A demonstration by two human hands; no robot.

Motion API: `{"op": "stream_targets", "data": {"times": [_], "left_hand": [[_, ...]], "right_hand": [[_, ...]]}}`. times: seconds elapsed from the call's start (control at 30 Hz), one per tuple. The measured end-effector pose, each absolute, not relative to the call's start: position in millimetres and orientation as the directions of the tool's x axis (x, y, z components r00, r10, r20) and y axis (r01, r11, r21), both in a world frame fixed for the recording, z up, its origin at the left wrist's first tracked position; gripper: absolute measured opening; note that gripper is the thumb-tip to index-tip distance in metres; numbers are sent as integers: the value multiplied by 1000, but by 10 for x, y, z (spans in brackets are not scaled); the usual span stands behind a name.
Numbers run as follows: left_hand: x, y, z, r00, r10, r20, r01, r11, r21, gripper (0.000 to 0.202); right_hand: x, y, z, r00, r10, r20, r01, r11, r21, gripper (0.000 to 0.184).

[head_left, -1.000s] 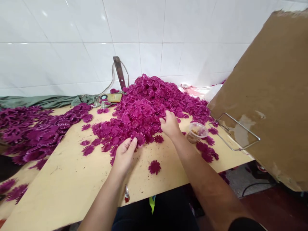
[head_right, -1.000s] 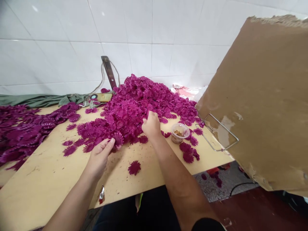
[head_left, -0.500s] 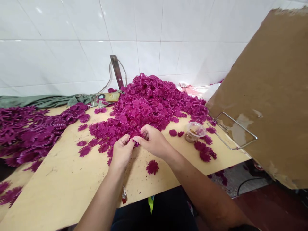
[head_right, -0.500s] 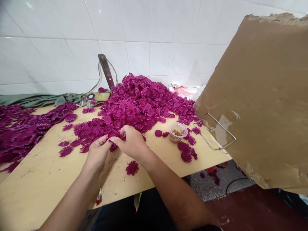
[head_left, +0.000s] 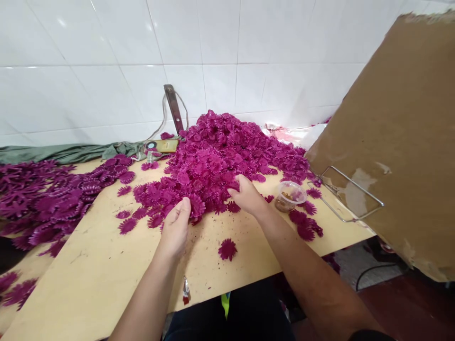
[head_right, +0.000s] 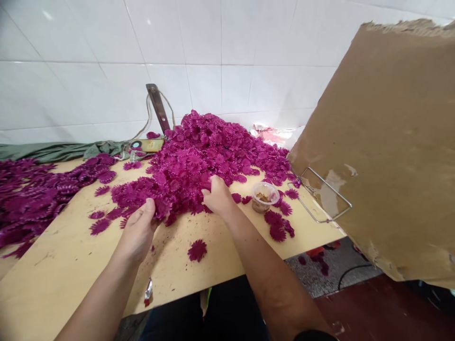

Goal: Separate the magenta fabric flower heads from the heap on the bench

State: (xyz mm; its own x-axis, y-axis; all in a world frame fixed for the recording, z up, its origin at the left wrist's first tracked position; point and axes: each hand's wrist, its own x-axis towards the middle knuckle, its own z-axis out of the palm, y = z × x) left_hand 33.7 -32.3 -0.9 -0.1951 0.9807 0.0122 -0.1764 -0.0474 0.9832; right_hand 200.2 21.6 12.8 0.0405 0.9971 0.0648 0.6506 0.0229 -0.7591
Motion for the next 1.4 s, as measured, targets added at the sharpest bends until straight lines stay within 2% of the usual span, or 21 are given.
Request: {"op": "stream_targets", "data": {"times": [0.07, 0.1, 0.13, 0.2, 0.23, 0.3, 0.4, 0.53, 0.6, 0.7, 0.73, 0.8, 0.83, 0.9, 1.0, 1.1, 1.17, 1.23, 1.4], "left_hand": [[357, -315, -16, -171, 984, -39, -226, 0, 974, 47], [370, -312, -19, -167, 984, -61, -239, 20, 971, 48], [382, -310, -22, -167, 983, -74, -241, 32, 970, 48], [401, -304, -28, -161, 984, -71, -219, 35, 975, 46], [410, -299, -32, -153, 986, -62, -202, 30, 979, 44], [430, -287, -40, -132, 991, -37, -165, 14, 986, 40], [472, -267, -48, -116, 993, -19, -113, 6, 994, 36], [512, -250, -51, -136, 990, -46, -92, 33, 995, 39], [513, -244, -56, -171, 983, -60, -94, 45, 995, 39], [514, -235, -61, -206, 976, -68, -82, 53, 995, 39], [517, -230, -58, -200, 978, -65, -82, 49, 995, 39], [529, -219, -41, -169, 984, -54, -91, 39, 995, 38], [534, -212, -27, -156, 987, -44, -93, 29, 995, 38], [535, -196, 6, -147, 989, -21, -80, 9, 997, 39], [510, -179, 43, -134, 991, -13, -32, 9, 999, 41], [471, -177, 42, -107, 993, -41, -17, 40, 999, 45], [454, -174, 22, -92, 994, -56, -19, 54, 998, 47], [449, -164, -2, -82, 995, -48, -18, 47, 999, 45], [458, -170, -46, -132, 991, 8, -2, -8, 1000, 32]], "right_hand": [[2022, 196, 158, 63, 996, 57, 722, -6, -692, 40], [2021, 173, 177, 60, 995, 81, 746, 9, -666, 46], [2015, 144, 200, 38, 993, 111, 760, 44, -648, 45], [1993, 77, 247, -30, 989, 148, 753, 120, -646, 25], [1975, 42, 269, -54, 985, 163, 740, 149, -655, 23], [1927, -23, 304, -78, 974, 214, 712, 205, -671, 29], [1838, -75, 306, -82, 943, 322, 676, 290, -677, 22], [1794, -35, 223, 15, 946, 323, 616, 246, -748, 25], [1805, -1, 178, 2, 972, 236, 511, 202, -835, 31], [1788, 17, 146, -134, 991, 4, 220, 34, -975, 42], [1765, 13, 147, -159, 985, -59, 115, -41, -992, 41], [1703, -4, 163, -167, 978, -127, -54, -138, -989, 26], [1672, -14, 172, -171, 977, -129, -110, -149, -983, 17], [1629, -26, 182, -205, 974, -95, -154, -128, -980, 15], [1628, -21, 155, -235, 972, -31, -77, -50, -996, 13], [1658, 1, 100, -248, 968, 26, 59, 41, -997, 20], [1655, 10, 83, -234, 970, 59, 146, 95, -985, 15], [1624, 9, 91, -202, 973, 115, 254, 165, -953, 6], [1565, 77, 105, -134, 963, 233, 529, 268, -805, 24]]}}
